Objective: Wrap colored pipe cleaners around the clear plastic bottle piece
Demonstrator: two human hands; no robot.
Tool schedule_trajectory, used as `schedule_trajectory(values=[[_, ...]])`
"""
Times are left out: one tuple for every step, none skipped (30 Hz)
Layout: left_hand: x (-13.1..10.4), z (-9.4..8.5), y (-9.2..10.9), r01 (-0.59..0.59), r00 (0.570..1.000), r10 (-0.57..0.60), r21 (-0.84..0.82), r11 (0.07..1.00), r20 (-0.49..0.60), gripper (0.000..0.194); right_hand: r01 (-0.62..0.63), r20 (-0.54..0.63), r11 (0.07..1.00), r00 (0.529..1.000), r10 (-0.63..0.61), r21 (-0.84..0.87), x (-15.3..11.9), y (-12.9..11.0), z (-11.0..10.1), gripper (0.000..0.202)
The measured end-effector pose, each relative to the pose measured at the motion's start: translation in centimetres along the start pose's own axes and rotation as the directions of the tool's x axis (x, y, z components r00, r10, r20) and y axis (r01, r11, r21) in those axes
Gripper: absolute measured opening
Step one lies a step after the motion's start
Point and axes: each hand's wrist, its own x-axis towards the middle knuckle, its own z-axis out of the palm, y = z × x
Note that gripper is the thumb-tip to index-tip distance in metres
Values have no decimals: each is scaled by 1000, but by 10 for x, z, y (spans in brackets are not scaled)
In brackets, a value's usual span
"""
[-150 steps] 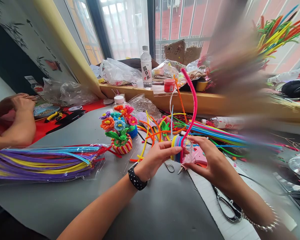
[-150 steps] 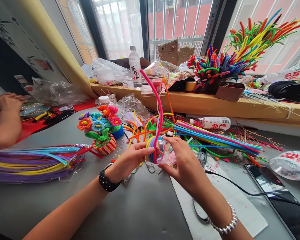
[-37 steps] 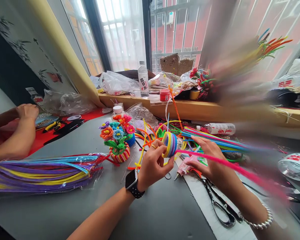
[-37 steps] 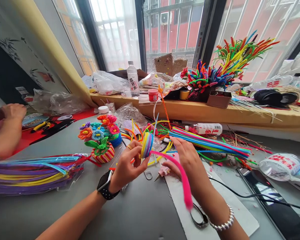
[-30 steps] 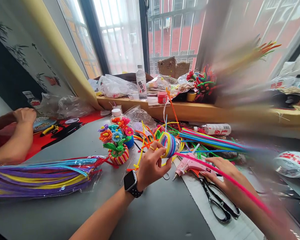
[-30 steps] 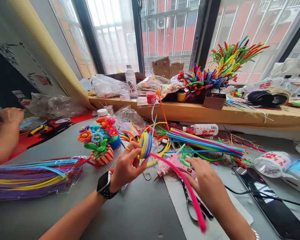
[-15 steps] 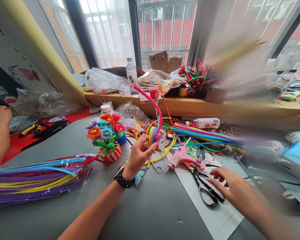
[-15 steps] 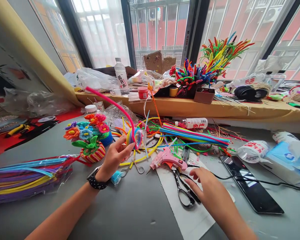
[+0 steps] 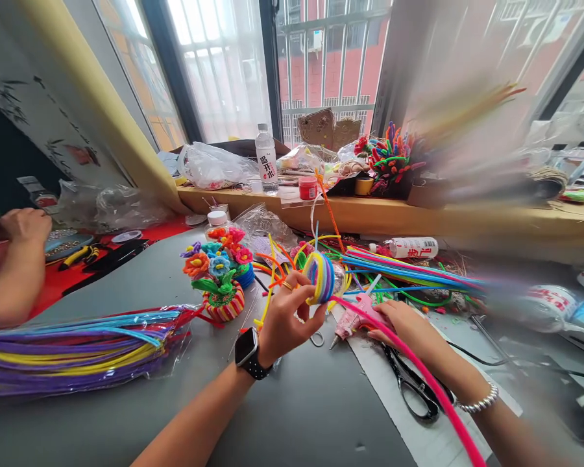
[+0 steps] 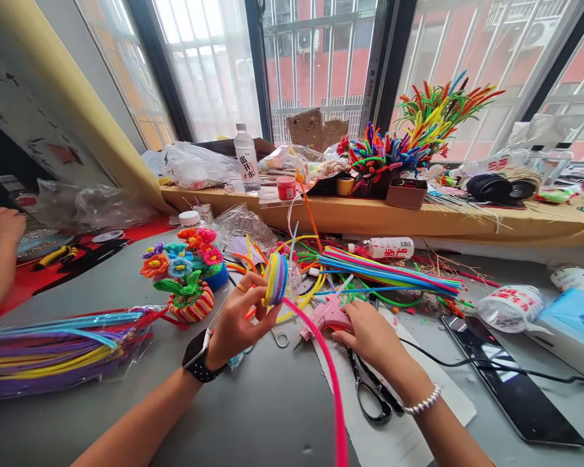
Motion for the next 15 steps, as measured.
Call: schedule_trajectory(values=[[-1, 0, 0, -35, 999, 35, 20, 999, -10, 6, 7, 15, 1000, 1000, -7, 0, 1, 0, 0, 36], [-2, 0, 0, -66, 997, 67, 37, 997, -26, 5, 9, 25, 1000, 1000, -9, 1, 2, -1, 0, 36], [-3, 0, 0, -98, 994, 99, 52, 994, -33, 4, 8, 30, 1000, 1000, -8, 3, 3, 0, 1, 36], [-4, 0, 0, -131, 990, 134, 64, 989, -43, 3, 6, 32, 1000, 999, -6, 5, 4, 0, 1, 35], [-5, 0, -1, -161, 985, 165, 73, 984, -48, 3, 2, 31, 1000, 1000, -3, 7, 4, 0, 2, 35], [-5, 0, -1, -187, 980, 191, 78, 979, -49, 4, -1, 28, 1000, 1000, 1, 10, 5, 0, 3, 34], [-6, 1, -1, -205, 977, 209, 77, 976, -51, 5, -6, 23, 1000, 1000, 6, 13, 6, 0, 3, 34], [-6, 1, -1, -211, 975, 215, 67, 975, -53, 6, -11, 15, 1000, 1000, 11, 16, 6, 0, 3, 33], [-6, 2, -1, -208, 976, 210, 51, 977, -52, 7, -17, 2, 1000, 1000, 17, 18, 7, 0, 3, 33], [-6, 2, 0, -195, 979, 197, 32, 980, -50, 7, -23, -14, 999, 1000, 23, 22, 7, 0, 1, 33], [-6, 2, 0, -178, 983, 179, 13, 984, -47, 7, -27, -35, 999, 999, 28, 26, 8, 0, -1, 33], [-5, 1, 1, -160, 986, 160, -4, 987, -42, 6, -30, -62, 999, 998, 32, 30, 8, 2, -4, 33], [-5, 1, 2, -141, 990, 140, -18, 990, -32, 5, -32, -94, 999, 995, 35, 32, 9, 3, -8, 33], [-4, 0, 3, -120, 993, 120, -33, 992, -20, 5, -36, -135, 999, 990, 40, 33, 9, 6, -12, 34], [-3, -1, 5, -94, 996, 94, -52, 994, -6, 5, -43, -184, 999, 982, 48, 31, 9, 8, -17, 35]])
